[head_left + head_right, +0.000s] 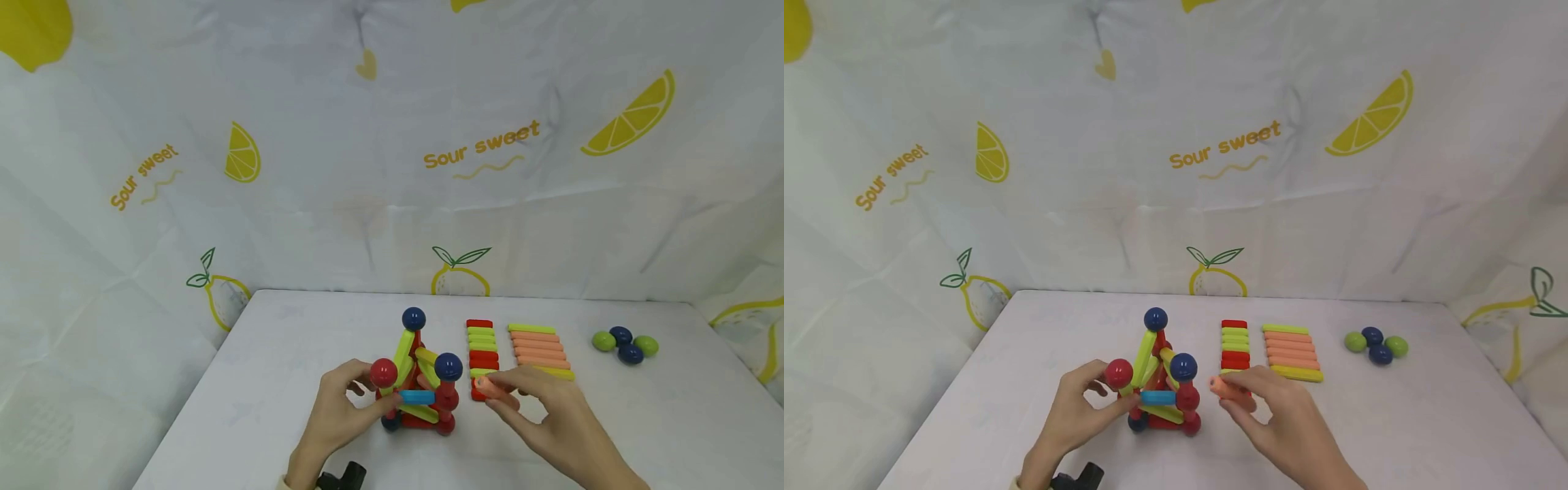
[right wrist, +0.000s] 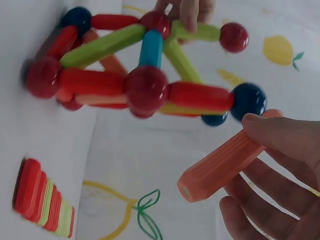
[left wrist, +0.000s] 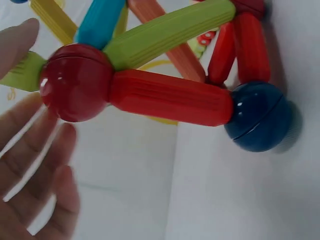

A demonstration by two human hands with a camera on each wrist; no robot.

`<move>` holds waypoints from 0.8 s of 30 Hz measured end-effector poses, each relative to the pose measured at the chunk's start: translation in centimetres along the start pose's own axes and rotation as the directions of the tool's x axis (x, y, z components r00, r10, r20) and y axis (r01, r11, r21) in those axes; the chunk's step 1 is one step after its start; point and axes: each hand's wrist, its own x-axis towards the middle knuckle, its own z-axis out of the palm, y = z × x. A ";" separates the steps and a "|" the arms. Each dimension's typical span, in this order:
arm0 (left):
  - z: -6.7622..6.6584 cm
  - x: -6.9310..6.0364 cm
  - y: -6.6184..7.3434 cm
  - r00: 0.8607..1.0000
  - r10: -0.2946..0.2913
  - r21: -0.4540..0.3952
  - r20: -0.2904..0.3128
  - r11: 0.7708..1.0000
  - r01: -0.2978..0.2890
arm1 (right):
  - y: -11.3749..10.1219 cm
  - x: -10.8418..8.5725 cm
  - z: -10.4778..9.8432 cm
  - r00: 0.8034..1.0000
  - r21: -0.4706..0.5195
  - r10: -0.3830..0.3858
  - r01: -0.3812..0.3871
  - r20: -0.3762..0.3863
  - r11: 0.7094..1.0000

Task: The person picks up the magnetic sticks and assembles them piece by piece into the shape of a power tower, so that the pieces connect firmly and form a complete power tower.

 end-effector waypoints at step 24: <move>-0.3 0.2 0.4 0.992 0.122 0.022 -0.040 0.992 -0.121 | -6.2 2.2 5.5 0.982 0.045 -0.183 0.181 0.045 0.982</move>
